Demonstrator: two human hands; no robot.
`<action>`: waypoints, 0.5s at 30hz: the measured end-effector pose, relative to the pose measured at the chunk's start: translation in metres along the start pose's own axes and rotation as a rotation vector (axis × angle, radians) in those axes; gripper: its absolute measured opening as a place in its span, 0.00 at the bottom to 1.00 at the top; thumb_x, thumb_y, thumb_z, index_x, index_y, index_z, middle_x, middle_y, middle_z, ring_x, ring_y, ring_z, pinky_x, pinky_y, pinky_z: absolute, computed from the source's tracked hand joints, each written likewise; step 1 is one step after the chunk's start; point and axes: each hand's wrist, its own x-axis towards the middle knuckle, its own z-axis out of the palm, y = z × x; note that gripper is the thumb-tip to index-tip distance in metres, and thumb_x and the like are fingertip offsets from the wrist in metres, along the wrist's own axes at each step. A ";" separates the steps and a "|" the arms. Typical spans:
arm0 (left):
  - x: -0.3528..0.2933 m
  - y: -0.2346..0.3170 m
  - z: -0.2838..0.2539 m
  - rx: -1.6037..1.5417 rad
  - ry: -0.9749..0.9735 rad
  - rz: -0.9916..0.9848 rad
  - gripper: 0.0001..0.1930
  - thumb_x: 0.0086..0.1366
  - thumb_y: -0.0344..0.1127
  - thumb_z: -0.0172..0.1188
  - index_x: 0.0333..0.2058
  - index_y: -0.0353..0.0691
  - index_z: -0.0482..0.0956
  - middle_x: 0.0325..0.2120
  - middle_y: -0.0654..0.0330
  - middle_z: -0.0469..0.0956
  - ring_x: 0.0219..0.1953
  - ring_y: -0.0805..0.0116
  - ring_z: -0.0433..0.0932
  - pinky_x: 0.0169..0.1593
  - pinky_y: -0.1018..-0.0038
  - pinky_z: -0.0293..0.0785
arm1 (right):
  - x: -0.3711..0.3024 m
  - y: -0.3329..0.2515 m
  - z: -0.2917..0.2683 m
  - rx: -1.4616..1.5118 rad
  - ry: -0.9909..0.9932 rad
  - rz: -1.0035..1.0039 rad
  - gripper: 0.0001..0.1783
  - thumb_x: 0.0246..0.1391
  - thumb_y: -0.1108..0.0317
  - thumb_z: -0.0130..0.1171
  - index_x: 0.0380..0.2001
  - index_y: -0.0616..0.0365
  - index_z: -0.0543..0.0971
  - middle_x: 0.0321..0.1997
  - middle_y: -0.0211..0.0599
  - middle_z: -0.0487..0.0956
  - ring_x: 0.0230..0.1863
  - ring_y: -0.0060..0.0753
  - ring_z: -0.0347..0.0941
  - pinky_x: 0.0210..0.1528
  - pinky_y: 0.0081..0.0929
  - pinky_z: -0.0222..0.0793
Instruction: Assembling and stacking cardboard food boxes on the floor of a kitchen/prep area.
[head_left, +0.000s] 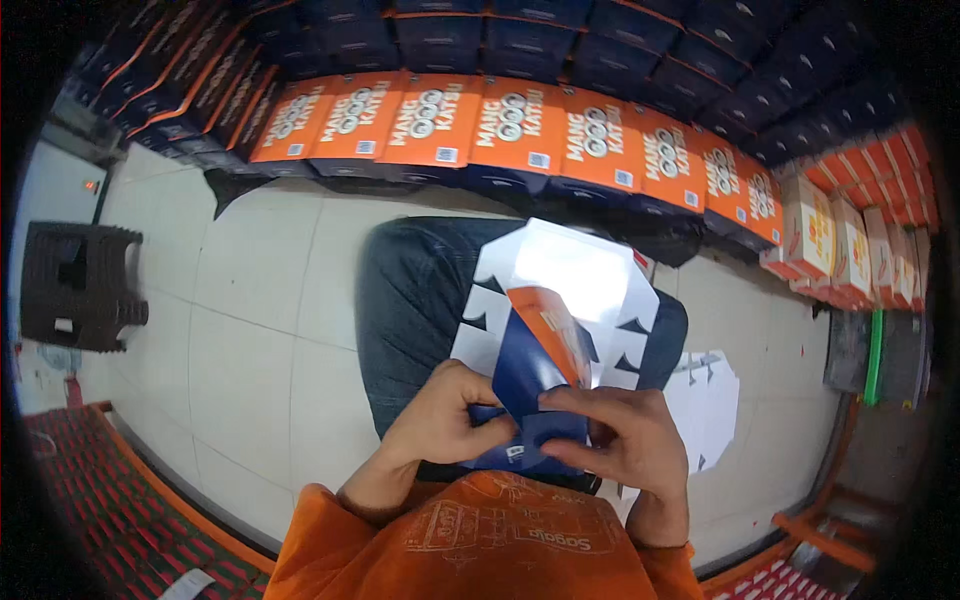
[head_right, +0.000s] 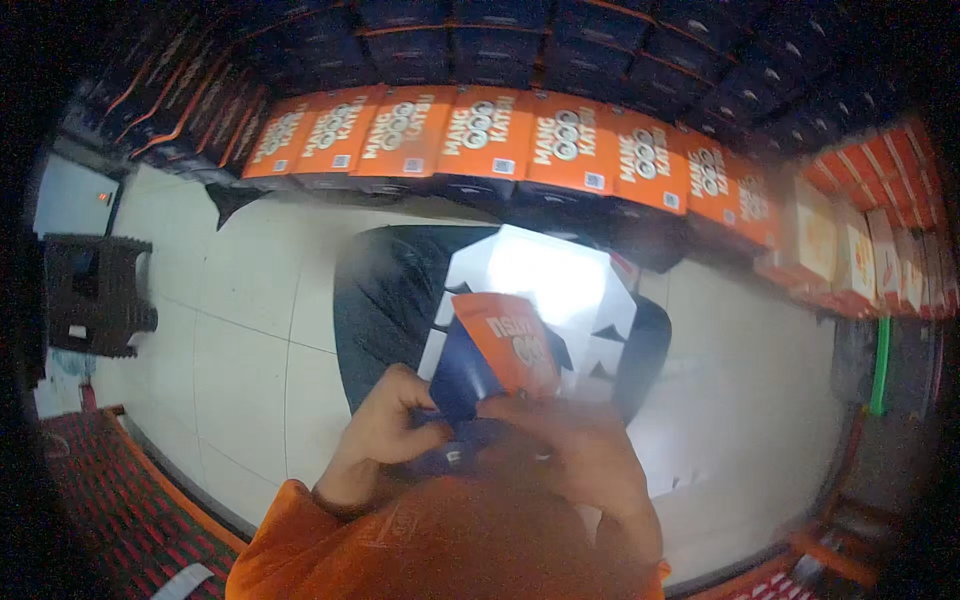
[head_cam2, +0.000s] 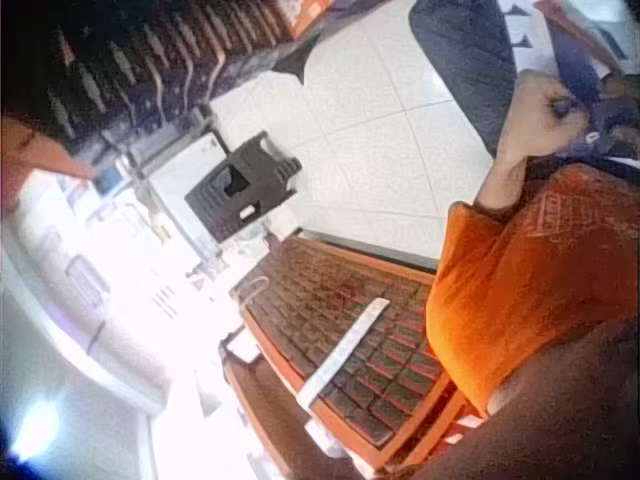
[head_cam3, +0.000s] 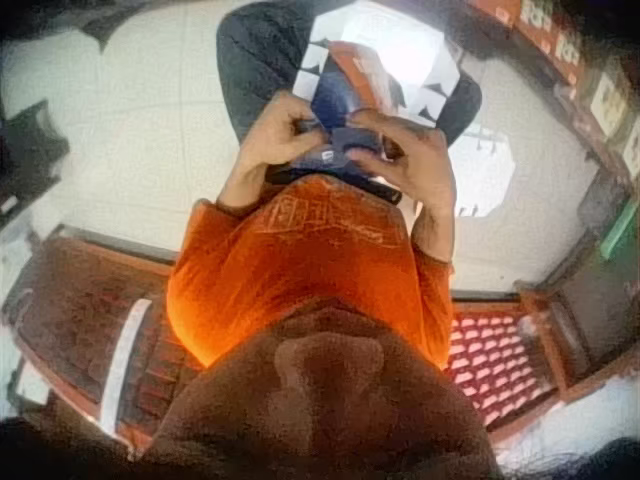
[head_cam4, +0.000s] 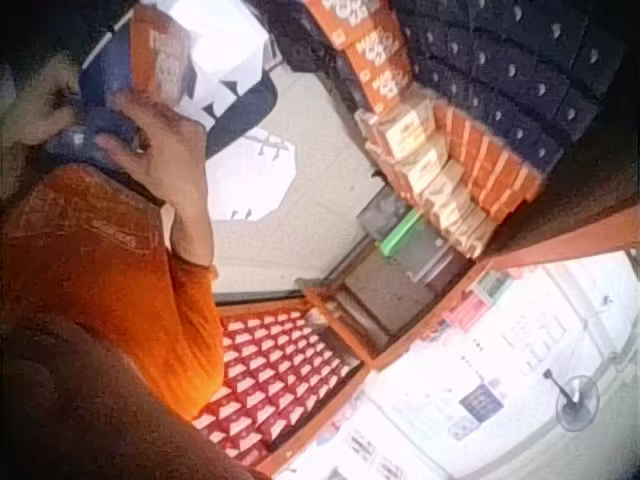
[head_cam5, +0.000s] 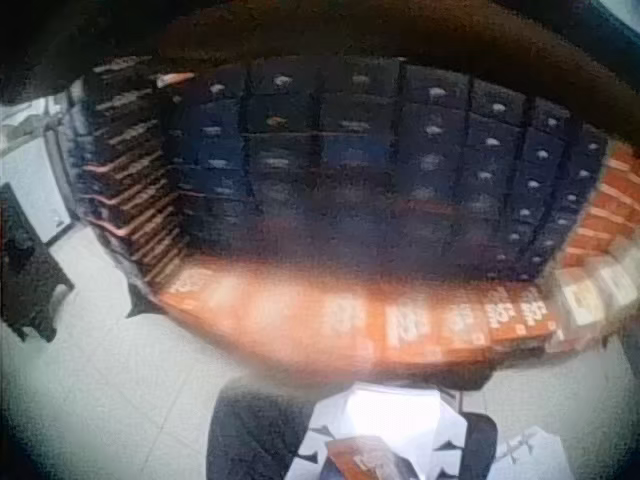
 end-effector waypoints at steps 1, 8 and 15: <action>0.002 0.000 0.000 -0.069 -0.017 -0.036 0.04 0.51 0.26 0.59 0.20 0.33 0.77 0.11 0.57 0.69 0.15 0.72 0.70 0.21 0.76 0.64 | 0.001 -0.008 0.000 0.001 0.056 -0.037 0.24 0.33 0.62 0.78 0.38 0.54 0.81 0.23 0.36 0.79 0.15 0.21 0.71 0.17 0.18 0.64; 0.003 0.010 -0.004 -0.086 -0.141 0.043 0.08 0.47 0.25 0.58 0.14 0.34 0.68 0.10 0.56 0.64 0.11 0.62 0.63 0.19 0.73 0.58 | -0.014 -0.022 -0.003 -0.048 0.318 0.263 0.22 0.34 0.65 0.77 0.35 0.57 0.80 0.24 0.34 0.79 0.16 0.23 0.72 0.17 0.15 0.65; 0.021 0.027 -0.018 -0.161 -0.300 0.157 0.07 0.47 0.29 0.62 0.19 0.36 0.73 0.12 0.55 0.68 0.14 0.57 0.70 0.20 0.70 0.63 | -0.018 0.003 -0.024 -0.213 -0.071 -0.047 0.35 0.25 0.54 0.79 0.40 0.58 0.80 0.35 0.37 0.77 0.32 0.29 0.74 0.30 0.25 0.70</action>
